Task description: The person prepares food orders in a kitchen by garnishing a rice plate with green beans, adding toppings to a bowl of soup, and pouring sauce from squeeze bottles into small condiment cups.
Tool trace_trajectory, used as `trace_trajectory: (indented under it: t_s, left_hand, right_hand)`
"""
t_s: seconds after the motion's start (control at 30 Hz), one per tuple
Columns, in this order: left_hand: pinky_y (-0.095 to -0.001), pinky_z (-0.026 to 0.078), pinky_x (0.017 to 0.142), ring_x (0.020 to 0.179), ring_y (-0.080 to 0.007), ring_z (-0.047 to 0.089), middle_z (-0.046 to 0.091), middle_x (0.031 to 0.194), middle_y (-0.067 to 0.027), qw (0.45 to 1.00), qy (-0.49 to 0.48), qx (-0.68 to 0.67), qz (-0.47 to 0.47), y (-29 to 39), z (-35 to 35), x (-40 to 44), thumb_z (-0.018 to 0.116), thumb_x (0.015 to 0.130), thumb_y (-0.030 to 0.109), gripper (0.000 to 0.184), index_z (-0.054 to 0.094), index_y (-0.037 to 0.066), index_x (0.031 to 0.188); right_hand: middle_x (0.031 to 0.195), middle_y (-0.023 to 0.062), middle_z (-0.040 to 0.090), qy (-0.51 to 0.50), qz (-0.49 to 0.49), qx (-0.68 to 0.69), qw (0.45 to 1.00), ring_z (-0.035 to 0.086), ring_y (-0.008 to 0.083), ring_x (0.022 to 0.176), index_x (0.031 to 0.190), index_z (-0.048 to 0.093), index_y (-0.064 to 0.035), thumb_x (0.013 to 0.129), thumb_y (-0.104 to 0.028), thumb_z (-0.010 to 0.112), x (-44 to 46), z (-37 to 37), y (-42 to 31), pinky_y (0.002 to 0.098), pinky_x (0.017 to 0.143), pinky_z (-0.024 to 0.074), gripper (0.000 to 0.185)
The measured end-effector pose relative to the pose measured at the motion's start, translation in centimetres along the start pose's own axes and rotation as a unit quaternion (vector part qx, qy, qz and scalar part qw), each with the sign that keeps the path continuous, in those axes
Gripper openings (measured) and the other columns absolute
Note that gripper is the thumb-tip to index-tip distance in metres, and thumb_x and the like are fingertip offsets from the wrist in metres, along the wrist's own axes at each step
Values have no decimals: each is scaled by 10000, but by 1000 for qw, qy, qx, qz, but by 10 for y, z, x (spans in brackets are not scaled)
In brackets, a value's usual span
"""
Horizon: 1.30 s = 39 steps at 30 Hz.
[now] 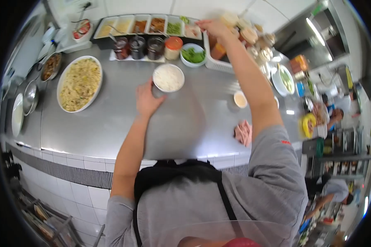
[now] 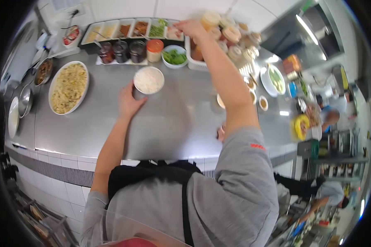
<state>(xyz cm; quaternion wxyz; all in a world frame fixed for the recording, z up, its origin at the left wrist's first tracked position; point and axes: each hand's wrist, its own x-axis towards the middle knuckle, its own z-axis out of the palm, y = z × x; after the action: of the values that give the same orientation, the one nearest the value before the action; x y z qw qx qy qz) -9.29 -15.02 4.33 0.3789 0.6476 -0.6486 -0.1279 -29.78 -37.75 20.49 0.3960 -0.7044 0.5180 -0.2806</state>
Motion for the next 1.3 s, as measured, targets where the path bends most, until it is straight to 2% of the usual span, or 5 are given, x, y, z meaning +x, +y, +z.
trace_trajectory:
  t_s: [0.43, 0.7, 0.93, 1.1, 1.3]
  left_hand:
    - [-362, 353, 875, 949, -259, 493, 576, 990, -93, 1000, 18, 13, 13, 0, 6, -2, 771, 541, 267, 766, 439, 43, 1195]
    - [-362, 352, 880, 957, -262, 485, 574, 1003, -93, 1000, -3, 28, -9, 4, 1, -3, 766, 547, 281, 764, 439, 39, 1194]
    - [-378, 336, 897, 974, -276, 479, 558, 1039, -104, 999, 19, 49, -1, 6, -1, 0, 759, 537, 325, 786, 439, 42, 1196]
    - [-373, 336, 899, 964, -269, 485, 570, 1008, -84, 1000, 13, 9, 7, 4, -7, -1, 750, 553, 313, 782, 427, 12, 1200]
    - [-359, 387, 856, 949, -259, 508, 576, 948, -96, 997, 12, -64, -38, -8, -5, 4, 758, 564, 285, 784, 416, -17, 1201]
  right_hand:
    - [725, 5, 582, 39, 220, -132, 966, 483, 112, 604, 1009, 635, -62, 775, -146, 538, -270, -107, 92, 234, 524, 380, 267]
    - [816, 114, 566, 198, -12, -545, 815, 551, 269, 834, 865, 615, -41, 747, -42, 472, -310, -56, 138, 374, 685, 464, 186]
    - [761, 151, 616, 249, 3, -270, 930, 589, 295, 651, 890, 651, -67, 757, -123, 534, -250, -75, 56, 353, 623, 460, 185]
    - [822, 172, 612, 208, -219, -373, 877, 597, 308, 774, 885, 657, -102, 705, -111, 502, -87, -19, -11, 373, 695, 472, 237]
    - [846, 209, 610, 115, -136, -470, 864, 591, 335, 829, 828, 627, 9, 687, -113, 516, 49, 60, -21, 411, 746, 472, 217]
